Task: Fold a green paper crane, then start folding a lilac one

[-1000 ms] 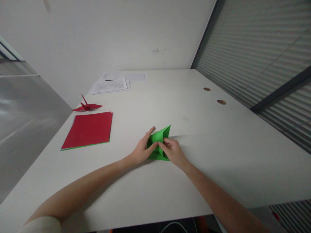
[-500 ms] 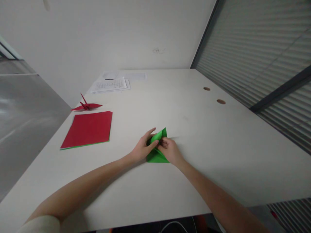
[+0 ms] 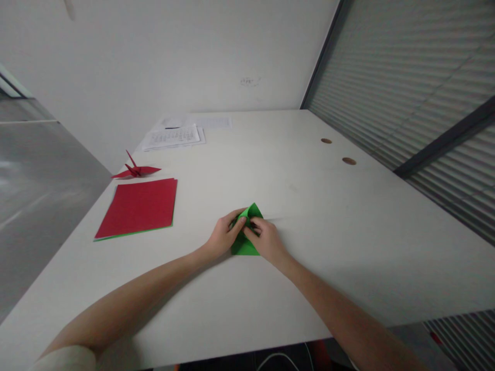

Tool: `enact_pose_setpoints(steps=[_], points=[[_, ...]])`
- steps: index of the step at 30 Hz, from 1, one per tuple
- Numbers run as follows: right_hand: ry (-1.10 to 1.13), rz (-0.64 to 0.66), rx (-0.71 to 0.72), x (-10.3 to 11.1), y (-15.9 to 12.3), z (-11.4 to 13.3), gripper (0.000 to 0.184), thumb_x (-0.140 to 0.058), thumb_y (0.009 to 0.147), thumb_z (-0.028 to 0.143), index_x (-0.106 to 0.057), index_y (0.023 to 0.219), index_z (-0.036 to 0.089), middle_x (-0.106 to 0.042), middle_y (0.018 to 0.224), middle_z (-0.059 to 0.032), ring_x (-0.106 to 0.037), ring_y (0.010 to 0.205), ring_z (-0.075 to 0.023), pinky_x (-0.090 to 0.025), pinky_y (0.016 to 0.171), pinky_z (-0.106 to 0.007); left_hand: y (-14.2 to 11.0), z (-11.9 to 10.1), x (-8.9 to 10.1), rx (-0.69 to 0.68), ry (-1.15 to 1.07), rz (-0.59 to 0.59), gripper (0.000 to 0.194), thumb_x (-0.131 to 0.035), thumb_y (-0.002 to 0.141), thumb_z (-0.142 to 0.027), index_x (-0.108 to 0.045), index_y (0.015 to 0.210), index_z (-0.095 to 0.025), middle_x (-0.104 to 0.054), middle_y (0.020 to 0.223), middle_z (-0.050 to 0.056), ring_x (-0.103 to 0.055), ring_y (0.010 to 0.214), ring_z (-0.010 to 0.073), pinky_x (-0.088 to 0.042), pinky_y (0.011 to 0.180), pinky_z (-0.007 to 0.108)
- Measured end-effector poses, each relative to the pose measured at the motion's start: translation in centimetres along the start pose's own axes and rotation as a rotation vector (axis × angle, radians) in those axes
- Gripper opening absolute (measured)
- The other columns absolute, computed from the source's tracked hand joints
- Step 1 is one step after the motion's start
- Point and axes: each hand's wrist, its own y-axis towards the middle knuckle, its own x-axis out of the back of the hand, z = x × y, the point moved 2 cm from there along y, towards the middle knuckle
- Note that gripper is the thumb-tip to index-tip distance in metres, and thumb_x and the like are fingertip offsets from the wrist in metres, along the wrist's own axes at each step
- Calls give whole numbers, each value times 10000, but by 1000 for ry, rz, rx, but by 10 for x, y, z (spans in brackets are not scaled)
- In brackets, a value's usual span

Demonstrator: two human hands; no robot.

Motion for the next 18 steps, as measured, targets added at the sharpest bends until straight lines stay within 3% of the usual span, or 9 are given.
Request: enact_pose_setpoints(steps=[7,14,18], points=[[-106,-19,75,-1,5,1,167,-534,837,182,-595,683,203,-647,680,-43,-565,631,-171,-443,631,-292,1,4,0,4,-22,2,432,-524,927,-425,-610,1264,-168,-657,1255,102,-599,1157,253,-444,1037,388],[-194,-66,178,7,4,7,126,-568,889,244,-683,907,193,-680,864,-79,-613,784,-206,-477,735,-339,9,8,6,4,-83,-12,470,-545,902,-490,-636,1209,-146,-696,1139,101,-632,1044,243,-489,950,374],[-372,-205,300,22,1,15,138,-611,880,291,-704,955,222,-654,937,-83,-577,925,-247,-452,875,-420,16,15,17,-59,-30,-26,409,-592,876,-495,-707,1090,-167,-636,1163,112,-578,1121,248,-444,1016,385]])
